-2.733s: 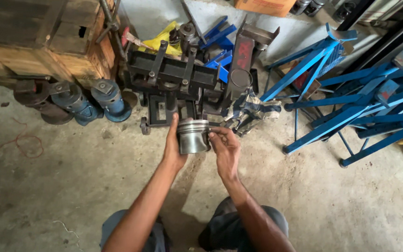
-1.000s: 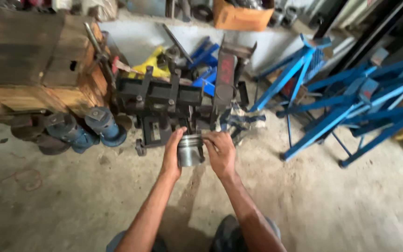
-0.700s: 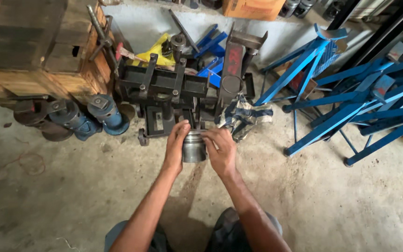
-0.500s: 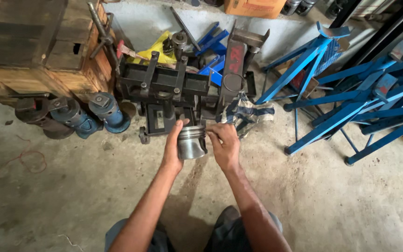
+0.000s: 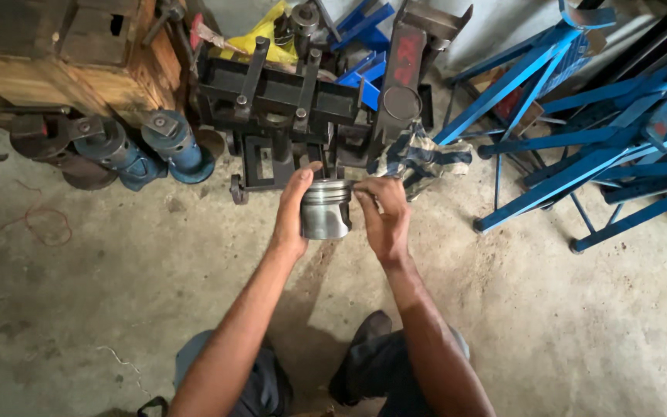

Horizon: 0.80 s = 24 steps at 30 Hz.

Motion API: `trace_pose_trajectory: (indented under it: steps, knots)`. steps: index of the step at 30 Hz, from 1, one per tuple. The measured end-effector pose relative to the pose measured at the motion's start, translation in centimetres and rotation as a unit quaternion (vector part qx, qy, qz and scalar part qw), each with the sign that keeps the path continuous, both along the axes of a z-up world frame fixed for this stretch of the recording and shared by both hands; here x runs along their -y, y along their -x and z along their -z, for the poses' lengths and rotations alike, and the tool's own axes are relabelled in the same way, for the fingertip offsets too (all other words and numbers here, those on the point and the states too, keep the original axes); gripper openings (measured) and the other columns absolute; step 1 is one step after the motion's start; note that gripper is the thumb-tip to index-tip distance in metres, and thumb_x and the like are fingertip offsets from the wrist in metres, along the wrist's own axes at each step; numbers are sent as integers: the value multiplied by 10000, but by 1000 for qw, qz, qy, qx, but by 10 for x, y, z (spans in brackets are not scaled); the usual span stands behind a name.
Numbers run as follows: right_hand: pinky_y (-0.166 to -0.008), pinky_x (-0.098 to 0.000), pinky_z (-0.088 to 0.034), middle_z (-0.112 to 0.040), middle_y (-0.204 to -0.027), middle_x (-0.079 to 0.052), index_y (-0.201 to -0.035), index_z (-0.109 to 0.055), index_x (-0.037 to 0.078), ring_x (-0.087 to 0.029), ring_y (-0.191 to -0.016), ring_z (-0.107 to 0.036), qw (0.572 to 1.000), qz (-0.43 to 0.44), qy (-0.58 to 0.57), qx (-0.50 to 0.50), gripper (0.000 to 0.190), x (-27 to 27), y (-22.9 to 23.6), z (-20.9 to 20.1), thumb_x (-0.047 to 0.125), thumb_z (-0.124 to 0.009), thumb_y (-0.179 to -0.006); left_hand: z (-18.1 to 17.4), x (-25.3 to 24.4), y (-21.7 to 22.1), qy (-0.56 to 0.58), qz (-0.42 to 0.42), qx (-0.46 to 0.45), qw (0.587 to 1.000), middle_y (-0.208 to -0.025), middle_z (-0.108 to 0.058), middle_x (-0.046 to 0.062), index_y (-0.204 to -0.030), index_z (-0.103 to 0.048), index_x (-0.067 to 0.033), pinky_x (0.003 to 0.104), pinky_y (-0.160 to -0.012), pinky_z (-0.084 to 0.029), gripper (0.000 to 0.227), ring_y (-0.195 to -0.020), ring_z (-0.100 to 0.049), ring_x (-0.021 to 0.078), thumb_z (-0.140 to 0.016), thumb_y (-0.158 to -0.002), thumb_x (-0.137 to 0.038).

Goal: The person holds a metal piston in their left hand and uses a small metal file in their right hand to scrape and clean the piston rings and the outer surface. The person rotates the piston to access different areas while filing.

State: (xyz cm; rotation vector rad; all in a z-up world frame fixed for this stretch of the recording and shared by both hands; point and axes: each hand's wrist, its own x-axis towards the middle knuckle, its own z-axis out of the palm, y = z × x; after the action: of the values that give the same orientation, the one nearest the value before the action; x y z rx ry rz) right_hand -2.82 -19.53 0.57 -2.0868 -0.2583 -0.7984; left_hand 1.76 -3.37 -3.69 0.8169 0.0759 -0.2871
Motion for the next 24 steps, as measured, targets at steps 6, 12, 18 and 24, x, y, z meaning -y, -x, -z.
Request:
trace_pose_trajectory:
  steps: [6, 12, 18, 24]
  knots:
    - [-916, -366, -509, -706, -1043, -96, -1029, -716, 37, -264, -1007, -647, 1000, 10, -22, -17, 153, -4, 4, -2, -41, -722, -897, -2, -2, 1, -13, 14, 35, 999, -1151, -681, 81, -1366, -602, -66, 326, -875, -561, 539, -1025, -681, 169, -631, -973, -433]
    - [-917, -387, -493, -686, -1050, -107, -1024, -713, 40, -280, -1005, -627, 998, -20, 58, 11, 169, -5, 11, -8, -55, -727, -885, 8, -2, 1, -66, 3, 92, 994, -1173, -640, 88, -1437, -570, -63, 316, -931, -537, 546, -1078, -641, 160, -671, -1019, -399]
    - [-918, -375, -512, -691, -1057, -97, -1035, -719, 55, -275, -1023, -640, 1000, 8, 19, 16, 190, 3, 5, 0, -70, -728, -892, -5, -3, 0, -27, 18, 59, 998, -1111, -701, 114, -1427, -537, -75, 330, -840, -589, 548, -982, -710, 192, -658, -974, -359]
    - [-937, -387, -504, -694, -1064, -100, -1033, -720, 49, -283, -1050, -641, 998, -17, 58, 16, 188, -6, 13, 4, -49, -730, -872, 8, 0, 3, -145, -18, 100, 984, -1167, -666, 91, -1459, -517, -97, 292, -902, -552, 549, -1054, -665, 153, -687, -992, -330]
